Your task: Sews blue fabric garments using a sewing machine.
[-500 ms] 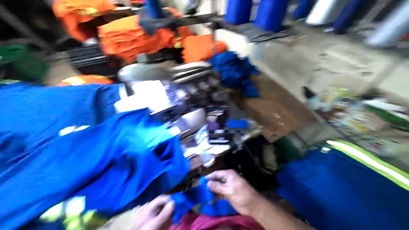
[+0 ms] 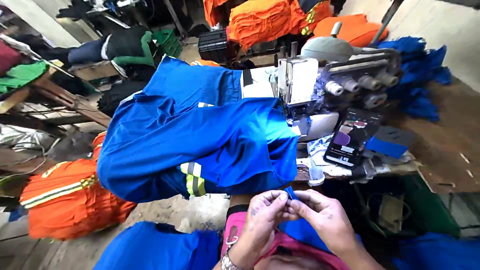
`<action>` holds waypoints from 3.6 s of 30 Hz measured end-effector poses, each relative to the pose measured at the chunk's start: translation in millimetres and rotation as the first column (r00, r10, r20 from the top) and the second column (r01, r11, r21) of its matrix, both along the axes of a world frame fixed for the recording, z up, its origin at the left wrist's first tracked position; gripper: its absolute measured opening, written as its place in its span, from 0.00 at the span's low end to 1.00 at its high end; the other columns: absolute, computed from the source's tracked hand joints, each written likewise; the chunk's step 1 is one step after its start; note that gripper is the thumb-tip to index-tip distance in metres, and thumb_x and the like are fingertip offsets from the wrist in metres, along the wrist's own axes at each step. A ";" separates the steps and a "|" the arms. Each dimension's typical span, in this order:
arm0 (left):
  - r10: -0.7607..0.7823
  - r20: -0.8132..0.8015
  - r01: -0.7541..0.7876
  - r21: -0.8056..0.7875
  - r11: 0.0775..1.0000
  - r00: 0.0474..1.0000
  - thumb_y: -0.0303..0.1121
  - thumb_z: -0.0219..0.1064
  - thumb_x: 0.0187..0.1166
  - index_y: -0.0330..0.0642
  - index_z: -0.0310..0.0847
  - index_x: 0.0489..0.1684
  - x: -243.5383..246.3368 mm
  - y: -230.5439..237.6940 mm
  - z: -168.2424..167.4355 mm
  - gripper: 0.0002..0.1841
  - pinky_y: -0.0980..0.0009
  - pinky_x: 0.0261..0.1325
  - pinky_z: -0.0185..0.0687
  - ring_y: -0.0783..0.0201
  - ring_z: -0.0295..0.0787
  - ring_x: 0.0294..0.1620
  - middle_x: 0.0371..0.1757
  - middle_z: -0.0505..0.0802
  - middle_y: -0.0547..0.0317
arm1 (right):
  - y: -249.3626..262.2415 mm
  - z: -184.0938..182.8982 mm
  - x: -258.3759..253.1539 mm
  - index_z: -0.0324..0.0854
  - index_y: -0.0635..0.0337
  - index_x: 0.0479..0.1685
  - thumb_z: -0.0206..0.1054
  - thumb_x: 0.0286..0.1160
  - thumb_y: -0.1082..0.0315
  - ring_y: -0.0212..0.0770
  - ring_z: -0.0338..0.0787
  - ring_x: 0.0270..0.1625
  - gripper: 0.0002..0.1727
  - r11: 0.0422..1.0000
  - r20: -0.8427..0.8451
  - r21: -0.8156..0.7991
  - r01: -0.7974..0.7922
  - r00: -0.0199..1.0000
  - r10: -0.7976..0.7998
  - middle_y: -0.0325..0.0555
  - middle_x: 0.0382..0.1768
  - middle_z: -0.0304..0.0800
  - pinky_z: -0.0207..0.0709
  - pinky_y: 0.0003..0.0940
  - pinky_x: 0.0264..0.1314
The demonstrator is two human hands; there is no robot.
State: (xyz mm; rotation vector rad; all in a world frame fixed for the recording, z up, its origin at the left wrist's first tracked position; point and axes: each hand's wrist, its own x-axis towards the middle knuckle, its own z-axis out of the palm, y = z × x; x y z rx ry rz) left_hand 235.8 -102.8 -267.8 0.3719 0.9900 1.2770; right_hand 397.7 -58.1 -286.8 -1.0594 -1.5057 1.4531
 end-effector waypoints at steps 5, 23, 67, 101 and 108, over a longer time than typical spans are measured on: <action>0.138 -0.545 0.094 0.376 0.922 0.827 0.26 0.62 0.85 0.30 0.89 0.51 -7.2 4.1 -9.5 0.11 0.65 0.50 0.95 0.62 0.95 0.44 0.48 0.94 0.51 | 1.1 -3.2 7.8 0.96 0.51 0.41 0.73 0.75 0.57 0.25 0.92 0.43 0.10 0.943 0.133 0.321 0.086 0.982 -0.135 0.33 0.39 0.94 0.88 0.20 0.46; -0.081 -0.568 0.425 0.505 0.751 0.819 0.28 0.71 0.79 0.32 0.89 0.43 -6.0 32.8 -5.7 0.07 0.73 0.50 0.88 0.69 0.88 0.45 0.45 0.91 0.55 | 4.8 2.9 36.0 0.95 0.53 0.46 0.72 0.79 0.51 0.26 0.91 0.47 0.16 0.905 0.154 0.420 -0.066 0.988 0.001 0.35 0.42 0.94 0.87 0.22 0.52; 0.400 -0.917 0.457 0.352 0.817 -0.008 0.35 0.71 0.80 0.39 0.91 0.39 -31.5 67.8 86.7 0.08 0.71 0.33 0.87 0.68 0.92 0.30 0.31 0.96 0.56 | 50.4 44.6 -62.7 0.79 0.55 0.53 0.44 0.88 0.75 0.27 0.92 0.41 0.15 0.819 -0.664 -0.504 -0.275 0.730 -0.163 0.33 0.38 0.93 0.88 0.27 0.48; -0.258 -0.555 0.493 0.328 0.806 0.791 0.34 0.72 0.76 0.50 0.87 0.43 -106.2 126.4 83.9 0.05 0.78 0.46 0.85 0.76 0.88 0.39 0.36 0.91 0.66 | 118.1 16.2 2.1 0.90 0.51 0.45 0.77 0.72 0.60 0.28 0.92 0.37 0.09 0.971 -0.587 -0.149 -0.187 0.807 0.066 0.37 0.36 0.94 0.88 0.26 0.41; 0.176 -0.965 0.835 -0.069 0.546 -0.195 0.51 0.68 0.79 0.56 0.90 0.33 -129.7 154.1 120.3 0.13 0.78 0.36 0.79 0.79 0.81 0.35 0.31 0.84 0.76 | 113.8 5.6 24.8 0.88 0.44 0.43 0.80 0.64 0.43 0.25 0.86 0.58 0.19 0.869 0.125 0.481 -0.116 0.990 0.063 0.35 0.53 0.88 0.86 0.22 0.56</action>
